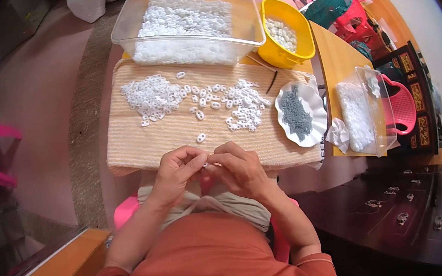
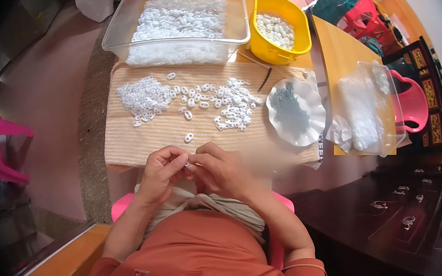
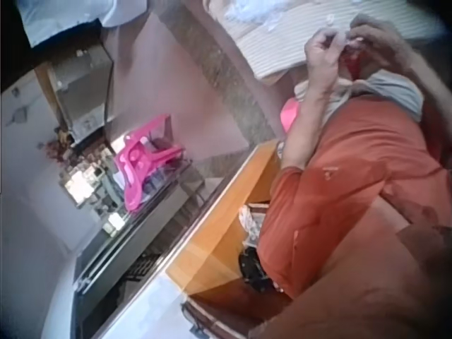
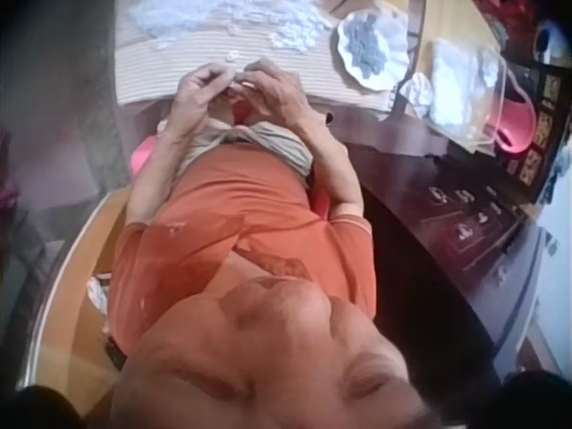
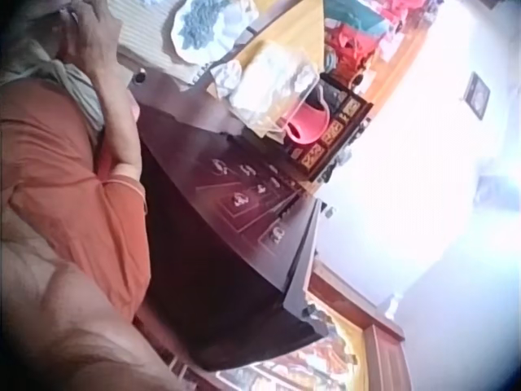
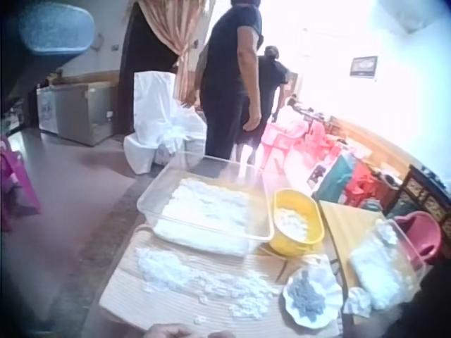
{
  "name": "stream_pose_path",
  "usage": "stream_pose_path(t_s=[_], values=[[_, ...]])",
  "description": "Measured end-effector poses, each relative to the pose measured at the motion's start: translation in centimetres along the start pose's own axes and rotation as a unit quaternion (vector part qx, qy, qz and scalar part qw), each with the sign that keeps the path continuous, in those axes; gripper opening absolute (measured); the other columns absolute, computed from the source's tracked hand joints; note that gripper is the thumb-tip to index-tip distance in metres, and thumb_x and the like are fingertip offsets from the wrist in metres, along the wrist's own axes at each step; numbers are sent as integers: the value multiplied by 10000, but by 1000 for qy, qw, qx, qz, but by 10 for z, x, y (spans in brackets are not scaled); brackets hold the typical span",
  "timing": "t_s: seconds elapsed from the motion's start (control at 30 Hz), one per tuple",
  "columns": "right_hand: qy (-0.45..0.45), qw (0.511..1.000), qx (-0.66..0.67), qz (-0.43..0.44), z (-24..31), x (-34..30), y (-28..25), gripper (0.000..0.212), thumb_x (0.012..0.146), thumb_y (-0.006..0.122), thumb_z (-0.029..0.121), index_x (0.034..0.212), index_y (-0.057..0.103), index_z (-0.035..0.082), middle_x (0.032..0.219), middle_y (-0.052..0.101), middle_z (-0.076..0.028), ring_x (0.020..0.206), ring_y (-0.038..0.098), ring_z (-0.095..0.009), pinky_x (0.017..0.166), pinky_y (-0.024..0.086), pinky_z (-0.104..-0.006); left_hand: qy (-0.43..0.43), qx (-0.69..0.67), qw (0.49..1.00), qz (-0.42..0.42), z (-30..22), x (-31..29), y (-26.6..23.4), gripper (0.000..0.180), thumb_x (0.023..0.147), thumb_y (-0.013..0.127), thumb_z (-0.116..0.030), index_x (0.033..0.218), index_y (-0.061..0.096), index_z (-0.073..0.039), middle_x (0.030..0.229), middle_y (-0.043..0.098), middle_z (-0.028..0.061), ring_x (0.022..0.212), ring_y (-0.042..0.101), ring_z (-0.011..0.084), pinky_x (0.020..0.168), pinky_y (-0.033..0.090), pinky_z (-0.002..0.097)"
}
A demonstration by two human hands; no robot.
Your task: The recorder is sitting at a workbench assembling small white plastic components by hand and using a small hand tool.
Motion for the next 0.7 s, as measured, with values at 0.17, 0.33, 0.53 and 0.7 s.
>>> stream_pose_path(t_s=[0.17, 0.33, 0.53, 0.7], values=[[129, 962, 241, 4, -21, -13, 3, 179, 799, 700, 12, 973, 661, 24, 843, 618, -81, 690, 586, -142, 557, 445, -238, -40, -33, 998, 43, 9, -2, 6, 143, 887, 641, -78, 1012, 614, -14, 829, 651, 55, 687, 623, 104, 618, 529, 228], [159, 959, 234, -17, -27, -27, -9, 150, 810, 678, -16, 956, 670, 15, 856, 624, -81, 712, 578, -124, 570, 440, -224, -67, -41, 996, 43, 15, -5, 11, 179, 875, 654, -67, 1041, 616, -13, 833, 649, 49, 685, 622, 103, 620, 531, 225], [102, 937, -308, -128, -39, -40, -85, 192, 758, 714, 34, 940, 654, 34, 883, 616, -117, 781, 633, -272, 630, 500, -367, -77, -32, 996, 27, 23, -5, 10, 191, 869, 667, -78, 1043, 634, -9, 869, 661, 52, 715, 632, 102, 639, 549, 233], [187, 894, -401, -73, -71, -49, -107, 291, 763, 716, 120, 1032, 637, 43, 1114, 555, -136, 1101, 493, -349, 874, 439, -434, -82, -35, 996, 30, 26, -7, 12, 181, 866, 670, -79, 1031, 641, -11, 880, 665, 56, 726, 636, 103, 641, 553, 233]])
Point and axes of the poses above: each hand's wrist, its own x-axis towards the middle knuckle, its own y-axis out of the palm, z = x × y, the point moved 8 cm from there along x, towards the middle knuckle
